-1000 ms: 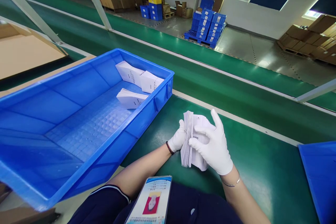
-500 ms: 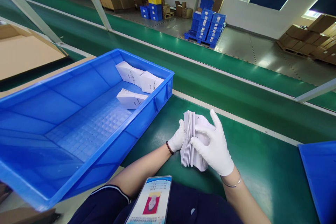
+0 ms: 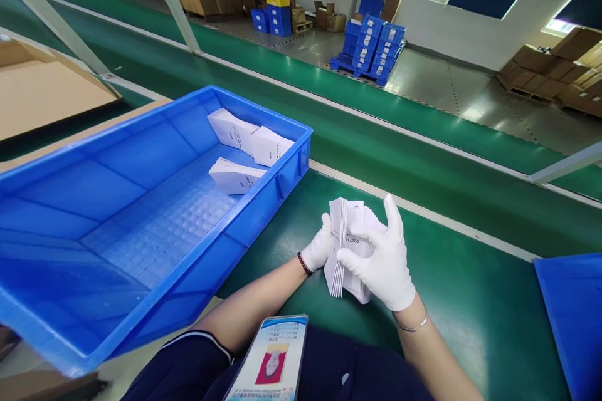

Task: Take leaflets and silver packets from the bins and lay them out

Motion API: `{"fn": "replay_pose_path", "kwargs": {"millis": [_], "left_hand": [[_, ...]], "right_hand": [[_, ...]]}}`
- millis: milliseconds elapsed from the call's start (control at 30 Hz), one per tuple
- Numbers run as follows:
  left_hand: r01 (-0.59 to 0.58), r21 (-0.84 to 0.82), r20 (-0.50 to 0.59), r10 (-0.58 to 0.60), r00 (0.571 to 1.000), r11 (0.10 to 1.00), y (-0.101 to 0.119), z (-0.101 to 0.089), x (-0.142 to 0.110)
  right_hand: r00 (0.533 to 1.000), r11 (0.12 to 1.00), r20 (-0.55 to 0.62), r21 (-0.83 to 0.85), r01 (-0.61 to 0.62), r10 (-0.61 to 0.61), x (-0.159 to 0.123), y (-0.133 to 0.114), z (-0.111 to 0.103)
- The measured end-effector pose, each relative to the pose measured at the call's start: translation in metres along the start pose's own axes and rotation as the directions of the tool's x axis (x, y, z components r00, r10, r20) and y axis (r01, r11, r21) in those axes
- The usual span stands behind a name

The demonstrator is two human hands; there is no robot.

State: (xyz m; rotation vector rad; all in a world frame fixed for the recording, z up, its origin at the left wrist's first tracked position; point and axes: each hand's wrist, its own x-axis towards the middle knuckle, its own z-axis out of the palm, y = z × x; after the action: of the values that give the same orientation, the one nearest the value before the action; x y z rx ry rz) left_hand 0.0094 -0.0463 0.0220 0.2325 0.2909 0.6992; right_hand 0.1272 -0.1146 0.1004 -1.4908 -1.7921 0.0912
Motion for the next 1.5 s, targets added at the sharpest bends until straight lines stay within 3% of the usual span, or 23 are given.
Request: {"fn": "replay_pose_path", "kwargs": {"millis": [233,400,700,967,1167,1267,1333,1433,1500], "left_hand": [[-0.015,-0.044,0.031,0.016,0.999,0.999,0.000,0.006,-0.004],[0.019,-0.011,-0.029,-0.019,0.999,1.000,0.002,0.008,-0.003],[-0.028,0.021,0.014,0.028,1.000,0.999,-0.002,-0.011,0.004],[-0.002,0.013,-0.034,0.002,0.999,1.000,0.001,-0.005,0.001],[0.009,0.079,-0.006,-0.008,1.000,0.997,0.000,-0.005,-0.001],[-0.065,0.171,0.029,0.061,0.998,0.983,-0.001,-0.009,-0.001],[-0.103,0.279,0.043,0.095,0.995,0.955,-0.001,-0.009,-0.003],[-0.176,0.435,0.026,0.183,0.983,0.883,-0.001,-0.004,-0.006],[-0.281,0.515,0.028,0.312,0.950,0.810,-0.001,0.001,-0.009]], "right_hand": [[1.000,0.998,0.019,0.061,-0.007,0.005,0.000,-0.002,-0.002],[0.999,0.997,0.053,0.079,0.009,-0.013,0.002,-0.001,-0.003],[0.999,0.998,0.050,0.066,-0.002,-0.001,-0.001,-0.004,-0.003],[0.987,0.986,-0.003,0.055,0.160,-0.160,-0.002,0.001,0.002],[0.973,0.972,-0.014,0.054,0.229,-0.228,-0.002,-0.002,0.004],[0.995,0.991,-0.023,0.090,0.102,-0.100,-0.005,0.008,0.010],[0.995,0.978,-0.030,0.189,-0.093,0.100,-0.007,0.021,0.013],[0.913,0.816,0.115,0.414,-0.403,0.392,-0.010,0.037,0.012],[0.876,0.714,0.213,0.513,-0.478,0.433,-0.013,0.042,0.007]]}}
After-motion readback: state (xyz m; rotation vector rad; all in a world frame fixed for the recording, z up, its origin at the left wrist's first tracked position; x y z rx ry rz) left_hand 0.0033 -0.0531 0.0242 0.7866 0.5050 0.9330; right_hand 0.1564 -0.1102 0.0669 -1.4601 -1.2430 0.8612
